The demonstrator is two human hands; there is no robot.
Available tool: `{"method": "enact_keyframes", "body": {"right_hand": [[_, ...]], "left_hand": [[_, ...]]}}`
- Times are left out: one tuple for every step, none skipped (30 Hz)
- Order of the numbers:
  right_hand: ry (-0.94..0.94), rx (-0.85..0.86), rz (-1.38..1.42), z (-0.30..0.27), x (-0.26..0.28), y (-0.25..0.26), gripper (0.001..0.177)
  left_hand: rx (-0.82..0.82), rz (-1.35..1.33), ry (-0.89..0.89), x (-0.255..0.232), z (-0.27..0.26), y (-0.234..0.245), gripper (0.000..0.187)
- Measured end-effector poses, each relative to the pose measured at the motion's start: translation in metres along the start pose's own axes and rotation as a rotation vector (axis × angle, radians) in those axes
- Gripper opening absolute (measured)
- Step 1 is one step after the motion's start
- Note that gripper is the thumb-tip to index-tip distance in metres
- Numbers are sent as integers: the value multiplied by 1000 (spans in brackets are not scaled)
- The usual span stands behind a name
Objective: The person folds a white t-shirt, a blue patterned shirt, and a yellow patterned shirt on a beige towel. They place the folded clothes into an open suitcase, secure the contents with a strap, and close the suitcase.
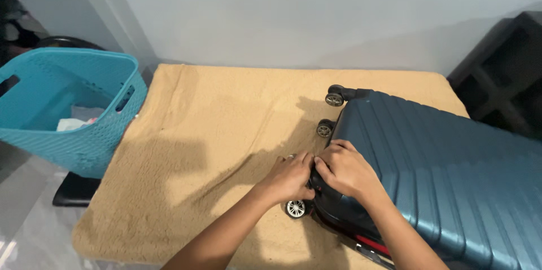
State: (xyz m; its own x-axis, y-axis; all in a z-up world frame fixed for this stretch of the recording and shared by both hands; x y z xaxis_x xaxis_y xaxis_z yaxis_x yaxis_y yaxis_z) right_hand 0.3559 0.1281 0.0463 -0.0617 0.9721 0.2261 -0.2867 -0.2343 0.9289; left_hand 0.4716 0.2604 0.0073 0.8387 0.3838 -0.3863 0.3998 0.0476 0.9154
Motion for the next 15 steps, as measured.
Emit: {"method": "enact_keyframes", "body": {"right_hand": [[3,3,5,1,-1,1,34],[7,5,9,1,-2,2,34],[10,-24,39,1,-2,4,33],[14,-54,68,2,-2,5,32],[25,-85,98,5,-1,7,30],[-54,-78,112,6,-1,10,29],[-130,-75,127,6,-2,14,27],[-207,-73,143,9,-3,15,26],[-232,-26,116,16,-9,17,28],[-257,20,90,25,-16,15,29],[-287,80,73,29,-19,9,31],[-243,124,35,32,-22,1,28],[-184,156,-11,44,-29,-4,26],[-126,188,-58,56,-38,-7,25],[-119,261,-85,66,-44,-14,25]], "left_hand": [[-14,-10,-8,1,1,-1,85],[-28,-20,-16,2,1,-2,84],[-46,-34,-24,1,2,-3,83],[-48,-53,-33,-1,3,-3,85],[-55,-71,-35,-1,3,0,88],[-62,-89,-38,-2,2,5,90],[-48,-92,-34,-2,0,10,87],[-33,-94,-30,-4,-2,16,84],[-24,-102,-32,-9,-1,23,82],[6,-93,-25,-11,4,32,70],[48,-92,-11,-11,3,37,58],[90,-91,3,-13,2,39,48],[106,-89,10,-16,5,42,45],[121,-86,18,-20,9,43,43],[144,-81,33,-19,8,39,41]]}}
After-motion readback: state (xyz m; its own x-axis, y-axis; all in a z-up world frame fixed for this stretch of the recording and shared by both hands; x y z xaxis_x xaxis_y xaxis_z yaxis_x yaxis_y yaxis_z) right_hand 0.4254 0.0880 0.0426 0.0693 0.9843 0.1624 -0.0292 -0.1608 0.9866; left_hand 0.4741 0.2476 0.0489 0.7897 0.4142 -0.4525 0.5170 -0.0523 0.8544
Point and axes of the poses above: each hand's wrist, its own z-axis towards the middle knuckle, its own y-axis out of the back of the hand, x = y × z, the point moved 1 cm from there along z, towards the middle knuckle, and after that the axes turned 11 degrees about y, right-handed, at the moved point
